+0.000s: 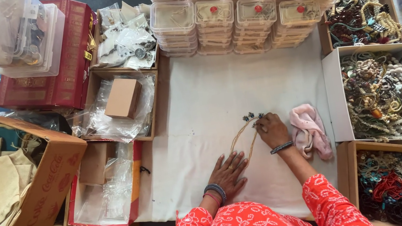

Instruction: The person wipes a small plastic container with a pink cloth, then places it on a stack. They then pick up a gold-colored necklace from a box, wipe it with the cloth, and place it on the table. Finally, they pick up a small plastic bag and place it in a box.

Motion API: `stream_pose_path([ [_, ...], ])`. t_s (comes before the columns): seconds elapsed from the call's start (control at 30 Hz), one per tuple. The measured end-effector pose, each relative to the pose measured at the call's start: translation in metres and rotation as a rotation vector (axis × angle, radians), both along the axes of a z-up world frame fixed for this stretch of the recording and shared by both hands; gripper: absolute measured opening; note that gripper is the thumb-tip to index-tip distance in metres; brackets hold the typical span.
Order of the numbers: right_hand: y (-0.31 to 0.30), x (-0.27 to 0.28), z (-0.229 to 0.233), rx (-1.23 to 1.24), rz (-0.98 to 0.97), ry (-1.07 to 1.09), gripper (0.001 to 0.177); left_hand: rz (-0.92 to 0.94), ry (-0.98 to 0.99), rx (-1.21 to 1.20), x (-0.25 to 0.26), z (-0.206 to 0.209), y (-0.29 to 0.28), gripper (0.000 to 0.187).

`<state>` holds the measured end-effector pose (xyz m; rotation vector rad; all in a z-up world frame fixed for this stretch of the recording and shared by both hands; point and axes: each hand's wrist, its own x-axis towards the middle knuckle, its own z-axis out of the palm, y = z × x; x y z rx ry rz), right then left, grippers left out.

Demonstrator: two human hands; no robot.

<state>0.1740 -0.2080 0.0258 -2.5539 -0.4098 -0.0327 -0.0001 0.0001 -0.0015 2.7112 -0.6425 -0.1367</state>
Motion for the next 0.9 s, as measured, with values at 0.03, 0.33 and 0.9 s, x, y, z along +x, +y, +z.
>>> stream_pose_path([
  [0.03,0.003,-0.001,0.003,0.001,-0.001,-0.001,0.013,-0.001,-0.001,0.001,0.000,0.000,0.000,0.069],
  [0.33,0.014,-0.005,-0.016,-0.326,0.093,-0.207,0.013,0.003,0.014,-0.029,0.000,0.001,0.000,0.070],
  [0.9,-0.046,-0.051,-0.017,0.137,-0.335,-0.047,0.017,0.009,-0.004,0.017,-0.001,-0.009,-0.002,0.068],
])
